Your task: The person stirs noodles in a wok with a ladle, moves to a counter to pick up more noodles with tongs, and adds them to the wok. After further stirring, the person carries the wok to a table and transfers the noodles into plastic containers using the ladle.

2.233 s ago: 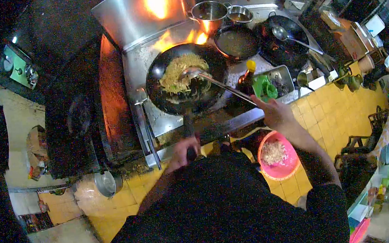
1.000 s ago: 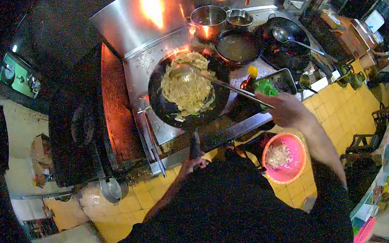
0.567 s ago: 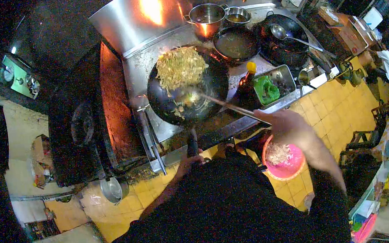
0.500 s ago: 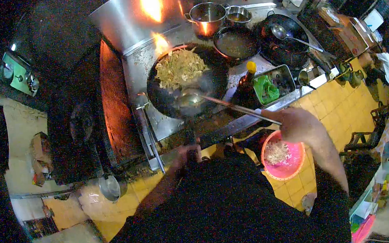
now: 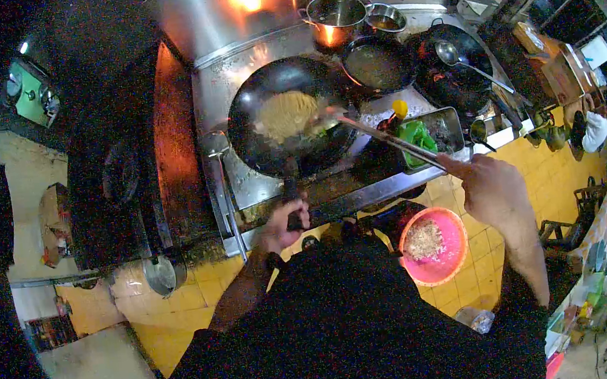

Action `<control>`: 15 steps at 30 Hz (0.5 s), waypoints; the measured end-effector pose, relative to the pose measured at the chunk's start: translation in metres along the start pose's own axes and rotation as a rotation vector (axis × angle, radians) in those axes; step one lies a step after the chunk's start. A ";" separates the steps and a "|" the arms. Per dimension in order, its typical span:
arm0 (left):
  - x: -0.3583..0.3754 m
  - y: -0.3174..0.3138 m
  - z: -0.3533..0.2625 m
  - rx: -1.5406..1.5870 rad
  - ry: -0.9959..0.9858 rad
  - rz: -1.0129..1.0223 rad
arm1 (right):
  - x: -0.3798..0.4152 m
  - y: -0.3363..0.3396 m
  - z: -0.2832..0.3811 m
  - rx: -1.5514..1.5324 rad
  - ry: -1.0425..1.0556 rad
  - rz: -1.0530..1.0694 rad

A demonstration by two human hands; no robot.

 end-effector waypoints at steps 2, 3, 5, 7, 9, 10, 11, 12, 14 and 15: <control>-0.027 0.002 -0.015 0.623 0.245 -0.035 | -0.053 -0.090 -0.024 -0.542 0.224 -0.147; -0.035 0.000 -0.018 0.693 0.247 -0.026 | -0.072 -0.119 -0.033 -1.080 0.446 -0.289; -0.039 0.004 -0.006 0.609 0.261 -0.034 | -0.089 -0.079 0.036 -0.004 0.096 -0.066; -0.039 0.010 -0.001 0.631 0.239 0.003 | -0.118 -0.091 0.035 -0.058 0.095 -0.039; -0.040 0.010 -0.002 0.618 0.248 -0.030 | -0.139 -0.112 0.029 -0.108 0.093 -0.009; -0.042 0.009 -0.002 0.631 0.255 -0.041 | -0.144 -0.121 0.021 -0.228 0.235 -0.128; -0.040 0.009 -0.001 0.645 0.269 -0.056 | -0.152 -0.135 0.018 -0.352 0.376 -0.240; -0.039 0.007 -0.002 0.626 0.270 -0.076 | -0.177 -0.161 0.024 -0.875 0.202 0.011; -0.041 0.008 0.001 0.633 0.275 -0.084 | -0.189 -0.161 0.073 -0.533 0.327 -0.099; -0.041 0.007 0.000 0.641 0.277 -0.094 | -0.193 -0.159 0.087 -0.616 0.391 -0.124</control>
Point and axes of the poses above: each hand's wrist, its own x-axis away from the middle knuckle, its own y-axis out of the back of the hand, z = x × y, the point moved 1 cm from there along -x, towards the middle knuckle, and after that the axes turned 12 degrees about z, right-handed, at the moved point
